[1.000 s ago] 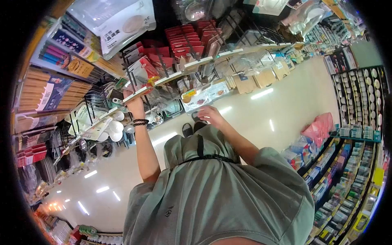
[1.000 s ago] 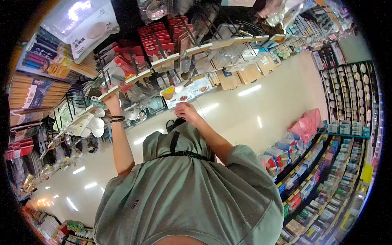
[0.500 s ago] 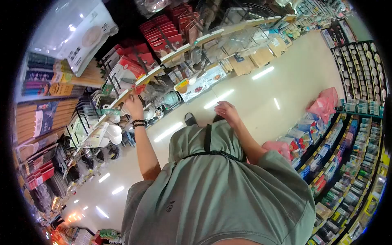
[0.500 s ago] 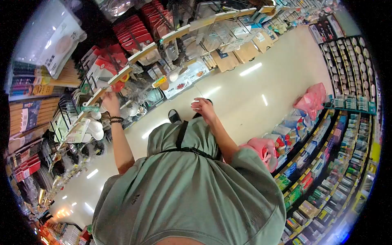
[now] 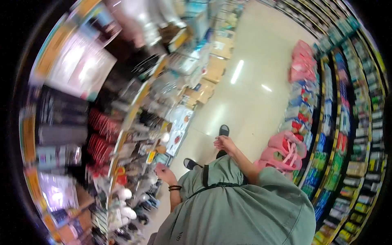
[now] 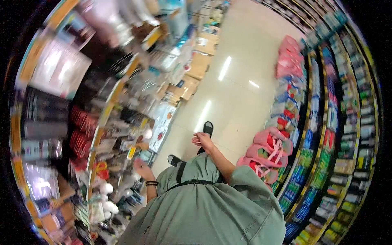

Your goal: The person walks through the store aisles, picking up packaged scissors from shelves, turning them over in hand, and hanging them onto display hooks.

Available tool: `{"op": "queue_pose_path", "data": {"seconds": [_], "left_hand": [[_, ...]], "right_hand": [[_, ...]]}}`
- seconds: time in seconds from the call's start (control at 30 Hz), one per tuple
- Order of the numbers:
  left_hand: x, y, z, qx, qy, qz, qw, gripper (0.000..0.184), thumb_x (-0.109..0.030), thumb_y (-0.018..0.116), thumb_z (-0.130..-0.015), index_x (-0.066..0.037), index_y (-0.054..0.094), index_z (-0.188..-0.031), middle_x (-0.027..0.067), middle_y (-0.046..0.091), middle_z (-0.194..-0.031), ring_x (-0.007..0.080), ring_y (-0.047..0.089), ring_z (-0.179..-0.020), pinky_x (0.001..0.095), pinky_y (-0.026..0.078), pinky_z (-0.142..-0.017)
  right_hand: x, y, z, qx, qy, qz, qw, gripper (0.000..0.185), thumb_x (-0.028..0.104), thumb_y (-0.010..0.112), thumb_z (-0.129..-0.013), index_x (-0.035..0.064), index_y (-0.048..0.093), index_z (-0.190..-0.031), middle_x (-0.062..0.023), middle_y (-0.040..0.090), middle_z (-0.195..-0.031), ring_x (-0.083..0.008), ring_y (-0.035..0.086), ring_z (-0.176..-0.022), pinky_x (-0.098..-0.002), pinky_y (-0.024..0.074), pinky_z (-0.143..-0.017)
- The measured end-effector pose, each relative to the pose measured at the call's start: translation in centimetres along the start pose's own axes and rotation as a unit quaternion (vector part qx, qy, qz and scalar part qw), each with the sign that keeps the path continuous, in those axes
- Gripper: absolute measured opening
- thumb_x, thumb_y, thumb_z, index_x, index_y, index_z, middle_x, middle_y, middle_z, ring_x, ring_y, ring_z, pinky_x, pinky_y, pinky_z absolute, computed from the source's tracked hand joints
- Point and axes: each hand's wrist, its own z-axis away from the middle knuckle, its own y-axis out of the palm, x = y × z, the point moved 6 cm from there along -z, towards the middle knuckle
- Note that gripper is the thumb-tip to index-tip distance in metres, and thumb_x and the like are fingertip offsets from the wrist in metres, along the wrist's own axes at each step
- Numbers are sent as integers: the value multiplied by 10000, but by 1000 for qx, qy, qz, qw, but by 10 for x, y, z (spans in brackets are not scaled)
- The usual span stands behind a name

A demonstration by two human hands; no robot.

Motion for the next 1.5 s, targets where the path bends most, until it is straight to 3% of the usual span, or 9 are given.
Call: {"op": "queue_pose_path", "data": {"seconds": [0.07,0.17,0.3,0.47,0.67,0.83,0.97,1.27,1.5], "left_hand": [[-32,67,30,178,-26,99,979,254,-29,531,-915,21,549,-1163,127,634,-1074,200,616,-960,306,509,-850],[-97,155,58,438,-42,93,893,241,-45,533,-918,16,561,-1150,116,649,-1032,156,619,-924,268,512,-809],[-179,251,88,557,81,-20,827,219,-64,535,-922,14,583,-1120,99,665,-976,148,625,-891,257,502,-800],[-275,339,107,591,91,13,801,230,-85,541,-938,-1,590,-1147,92,669,-961,157,624,-898,277,495,-814],[-336,426,107,655,149,-68,738,242,-113,556,-943,-12,587,-1160,83,671,-970,157,625,-882,277,493,-805],[-379,524,106,669,189,-49,717,218,-110,528,-945,-1,596,-1122,111,671,-936,171,632,-842,278,497,-735],[-418,634,107,694,192,-38,693,233,-147,535,-940,7,601,-1103,126,670,-875,179,635,-810,308,504,-750],[-611,863,117,678,235,30,696,232,-138,557,-925,-16,617,-1113,121,682,-913,195,648,-838,308,504,-752],[-775,965,149,704,222,38,673,241,-104,557,-917,-35,614,-1141,66,658,-1063,131,610,-856,264,490,-716]], "right_hand": [[26,-36,-7,-19,-13,-27,999,311,258,427,-997,10,553,-1135,-102,655,-945,-174,645,-839,-294,530,-734],[61,-94,-20,-66,-30,-80,994,287,244,440,-988,12,566,-1100,-109,660,-928,-177,647,-819,-284,527,-713],[99,-180,-20,-115,-55,-221,967,272,230,457,-974,14,571,-1093,-124,659,-933,-191,645,-826,-313,527,-746],[129,-275,-10,-179,-89,-300,933,273,222,463,-963,11,553,-1111,-133,646,-976,-212,632,-883,-342,524,-783],[147,-344,-16,-236,-95,-383,888,269,226,502,-938,17,557,-1098,-125,641,-971,-204,627,-880,-338,513,-769],[187,-382,-34,-272,-77,-377,882,248,228,519,-937,39,567,-1090,-113,645,-970,-194,630,-871,-325,508,-765],[245,-434,-64,-290,-91,-328,895,243,214,510,-942,35,569,-1096,-108,650,-957,-188,635,-854,-317,509,-751],[433,-544,-119,-298,-71,-123,944,259,213,509,-957,24,582,-1119,-102,660,-949,-177,641,-838,-303,520,-719],[552,-623,-149,-340,-137,-215,905,247,212,514,-962,7,596,-1074,-92,658,-922,-157,631,-823,-273,515,-707]]}}
